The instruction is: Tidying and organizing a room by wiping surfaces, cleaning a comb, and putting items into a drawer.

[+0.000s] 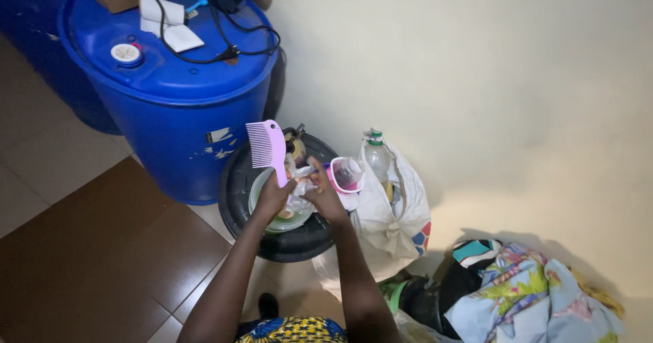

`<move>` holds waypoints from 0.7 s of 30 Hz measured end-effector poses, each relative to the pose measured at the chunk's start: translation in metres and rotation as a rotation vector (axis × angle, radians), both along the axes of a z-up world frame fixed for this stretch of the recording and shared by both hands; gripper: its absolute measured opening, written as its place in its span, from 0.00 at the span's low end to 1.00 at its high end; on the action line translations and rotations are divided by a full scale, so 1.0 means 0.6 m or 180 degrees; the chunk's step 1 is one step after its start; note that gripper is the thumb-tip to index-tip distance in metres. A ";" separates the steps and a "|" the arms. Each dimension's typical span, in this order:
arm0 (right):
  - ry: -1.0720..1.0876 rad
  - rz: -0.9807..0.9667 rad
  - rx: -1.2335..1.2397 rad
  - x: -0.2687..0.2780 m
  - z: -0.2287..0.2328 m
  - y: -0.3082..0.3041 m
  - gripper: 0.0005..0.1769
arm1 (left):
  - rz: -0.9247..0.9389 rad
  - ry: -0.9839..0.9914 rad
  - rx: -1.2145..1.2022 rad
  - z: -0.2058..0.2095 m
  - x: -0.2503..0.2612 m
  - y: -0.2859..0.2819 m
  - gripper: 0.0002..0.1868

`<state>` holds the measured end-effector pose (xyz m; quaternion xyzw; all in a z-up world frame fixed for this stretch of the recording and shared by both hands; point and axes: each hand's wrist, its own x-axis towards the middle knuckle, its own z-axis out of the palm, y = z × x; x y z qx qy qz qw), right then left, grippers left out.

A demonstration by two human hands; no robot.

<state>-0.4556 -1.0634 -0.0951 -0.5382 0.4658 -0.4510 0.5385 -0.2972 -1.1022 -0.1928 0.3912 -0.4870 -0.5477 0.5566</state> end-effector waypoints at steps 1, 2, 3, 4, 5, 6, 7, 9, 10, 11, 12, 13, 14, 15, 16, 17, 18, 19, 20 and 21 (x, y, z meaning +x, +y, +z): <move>0.0003 -0.0047 0.0013 -0.006 -0.003 0.000 0.47 | -0.0047 0.0003 0.0013 0.003 0.000 0.003 0.16; 0.0146 0.0169 -0.0060 -0.010 -0.006 -0.001 0.40 | -0.0331 -0.0155 0.0021 0.007 0.001 0.005 0.14; 0.0288 0.0385 -0.0133 -0.014 -0.009 -0.002 0.35 | -0.0615 -0.0313 0.0028 0.011 0.003 0.007 0.12; 0.0289 0.0348 -0.0119 -0.027 -0.058 -0.010 0.35 | -0.0652 -0.0312 0.0038 0.020 0.005 0.010 0.12; -0.0152 -0.0113 0.0061 -0.041 -0.107 -0.017 0.24 | -0.0745 -0.0381 0.0433 0.028 0.007 0.014 0.12; -0.0585 -0.0573 0.0229 -0.057 -0.154 -0.026 0.13 | -0.0837 -0.0447 0.0821 0.039 0.007 0.015 0.13; -0.0578 -0.0608 0.0231 -0.054 -0.147 -0.021 0.13 | -0.0873 -0.0443 0.0823 0.042 0.006 0.016 0.13; -0.0821 -0.1711 0.0375 -0.048 -0.133 -0.015 0.12 | -0.0314 -0.0980 0.0146 0.048 0.004 0.015 0.15; -0.0814 -0.1740 0.0370 -0.049 -0.140 -0.016 0.12 | -0.0344 -0.0971 0.0143 0.049 -0.002 0.016 0.15; -0.1006 -0.1909 0.0286 -0.050 -0.147 -0.016 0.12 | -0.0522 -0.0791 0.0327 0.050 -0.009 0.016 0.15; -0.1200 -0.2068 0.0205 -0.050 -0.156 -0.017 0.13 | -0.0693 -0.0613 0.0515 0.049 -0.014 0.017 0.14; -0.1192 -0.2089 0.0203 -0.040 -0.155 -0.013 0.13 | -0.0714 -0.0607 0.0517 0.046 -0.026 0.017 0.14; -0.0649 -0.2002 0.0182 -0.029 -0.154 -0.005 0.13 | -0.0728 -0.0314 0.0698 0.043 -0.036 0.020 0.13; -0.0108 -0.1905 0.0164 -0.018 -0.154 0.002 0.13 | -0.0738 -0.0021 0.0880 0.040 -0.046 0.024 0.14; -0.0100 -0.1923 0.0167 -0.007 -0.142 0.006 0.13 | -0.0756 -0.0016 0.0886 0.049 -0.050 0.025 0.14; 0.0370 -0.1823 -0.0185 0.004 -0.130 0.011 0.16 | -0.0378 -0.0396 0.0854 0.057 -0.053 0.027 0.13; 0.0837 -0.1706 -0.0532 0.014 -0.119 0.017 0.18 | 0.0002 -0.0778 0.0821 0.065 -0.057 0.030 0.13; 0.0844 -0.1721 -0.0524 0.007 -0.109 0.020 0.18 | -0.0015 -0.0776 0.0826 0.070 -0.060 0.027 0.13; 0.1478 -0.1548 -0.1020 0.001 -0.099 0.024 0.22 | 0.0024 -0.0528 0.0776 0.075 -0.062 0.024 0.12; 0.2108 -0.1343 -0.1508 -0.005 -0.090 0.027 0.26 | 0.0063 -0.0280 0.0726 0.080 -0.063 0.021 0.12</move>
